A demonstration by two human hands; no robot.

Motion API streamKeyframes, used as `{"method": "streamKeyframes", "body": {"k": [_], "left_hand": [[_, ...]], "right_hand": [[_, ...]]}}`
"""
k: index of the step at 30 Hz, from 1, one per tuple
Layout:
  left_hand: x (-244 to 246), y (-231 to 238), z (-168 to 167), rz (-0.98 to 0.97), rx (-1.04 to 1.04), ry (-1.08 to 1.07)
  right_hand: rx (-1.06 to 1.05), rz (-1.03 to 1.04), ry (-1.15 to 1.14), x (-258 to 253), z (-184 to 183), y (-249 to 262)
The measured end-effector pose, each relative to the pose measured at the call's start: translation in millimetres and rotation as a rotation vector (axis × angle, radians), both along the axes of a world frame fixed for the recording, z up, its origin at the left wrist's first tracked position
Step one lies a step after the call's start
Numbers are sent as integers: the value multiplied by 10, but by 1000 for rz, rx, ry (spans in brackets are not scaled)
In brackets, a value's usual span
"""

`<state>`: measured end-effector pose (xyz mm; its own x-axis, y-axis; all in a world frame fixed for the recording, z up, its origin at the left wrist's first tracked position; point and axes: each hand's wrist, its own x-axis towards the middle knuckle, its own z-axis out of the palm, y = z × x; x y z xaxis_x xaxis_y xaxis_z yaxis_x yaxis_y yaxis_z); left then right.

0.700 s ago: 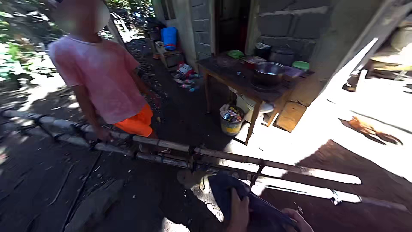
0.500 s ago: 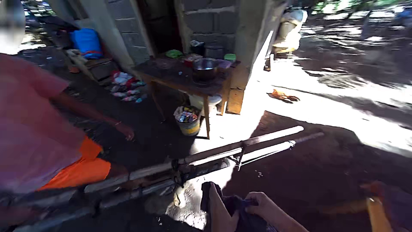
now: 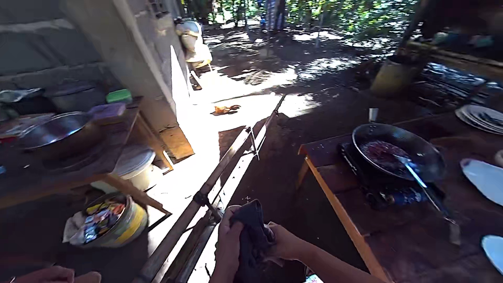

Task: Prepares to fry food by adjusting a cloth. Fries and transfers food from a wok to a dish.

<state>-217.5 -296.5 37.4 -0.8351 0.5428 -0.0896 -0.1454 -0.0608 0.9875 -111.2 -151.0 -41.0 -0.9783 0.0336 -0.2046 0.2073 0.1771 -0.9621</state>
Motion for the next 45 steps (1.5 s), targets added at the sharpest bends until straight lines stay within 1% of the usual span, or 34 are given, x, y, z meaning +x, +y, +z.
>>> {"method": "streamKeyframes", "body": {"k": [2, 4, 6, 7, 8, 9, 11, 12, 13, 14, 15, 16, 17, 20, 21, 23, 25, 26, 28, 29, 31, 33, 34, 37, 38, 40, 42, 43, 44, 45], "left_hand": [[-104, 161, 44, -49, 74, -70], [-244, 269, 43, -74, 195, -126], [-419, 343, 90, -118, 269, -110], [-480, 381, 140, -147, 279, -62], [-512, 421, 205, -180, 262, 0], [-520, 466, 270, -213, 213, 59], [-499, 546, 359, -295, 49, 197], [-488, 605, 360, -329, -30, 268], [-481, 682, 330, -352, -99, 334], [-481, 771, 273, -361, -184, 399], [-480, 858, 182, -360, -267, 449], [-468, 941, 74, -350, -324, 477], [-435, 1027, 7, -335, -346, 491], [-273, 1264, 8, -258, -264, 514], [-215, 1301, -10, -254, -231, 548], [-109, 1346, -20, -288, -252, 644], [-61, 1448, -24, -291, -319, 692], [-56, 1478, -90, -307, -380, 669], [-27, 1476, -349, -380, -489, 553], [-5, 1493, -473, -395, -496, 488], [94, 1576, -598, -370, -452, 389], [204, 1534, -748, -387, -475, 350], [239, 1513, -785, -395, -476, 351], [261, 1544, -778, -365, -352, 348], [272, 1519, -797, -384, -330, 340], [330, 1436, -776, -463, -325, 368], [467, 1368, -587, -506, -295, 529], [577, 1306, -440, -518, -245, 652], [681, 1229, -284, -534, -168, 804], [765, 1164, -136, -565, -79, 954]], "right_hand": [[21, -146, 13, 24, -60, 153], [72, -275, 45, 98, -95, 399], [187, -382, 48, 236, -66, 675], [196, -424, 46, 333, 15, 801], [153, -467, 59, 443, 135, 916], [60, -514, 98, 563, 270, 1005], [-159, -573, 224, 792, 544, 1125], [-203, -571, 268, 891, 649, 1198], [-176, -562, 271, 974, 699, 1301], [-96, -548, 206, 1045, 689, 1428], [-11, -525, 82, 1110, 630, 1554], [46, -518, -39, 1161, 531, 1651], [55, -514, -115, 1209, 496, 1710], [2, -598, -92, 1358, 611, 1781], [7, -646, -121, 1403, 624, 1784], [81, -719, -144, 1513, 610, 1776], [219, -737, -130, 1602, 598, 1800], [272, -734, -164, 1650, 525, 1811], [267, -672, -342, 1754, 314, 1825], [246, -670, -395, 1791, 214, 1830], [203, -728, -416, 1839, 56, 1844], [167, -727, -470, 1926, -130, 1771], [146, -704, -484, 1967, -148, 1734], [149, -663, -339, 2071, 29, 1691], [190, -617, -314, 2126, 89, 1679], [350, -531, -348, 2229, 108, 1678], [503, -586, -339, 2287, 108, 1668], [540, -661, -272, 2315, 152, 1635], [551, -755, -125, 2347, 189, 1588], [528, -853, 84, 2372, 211, 1558]]}}
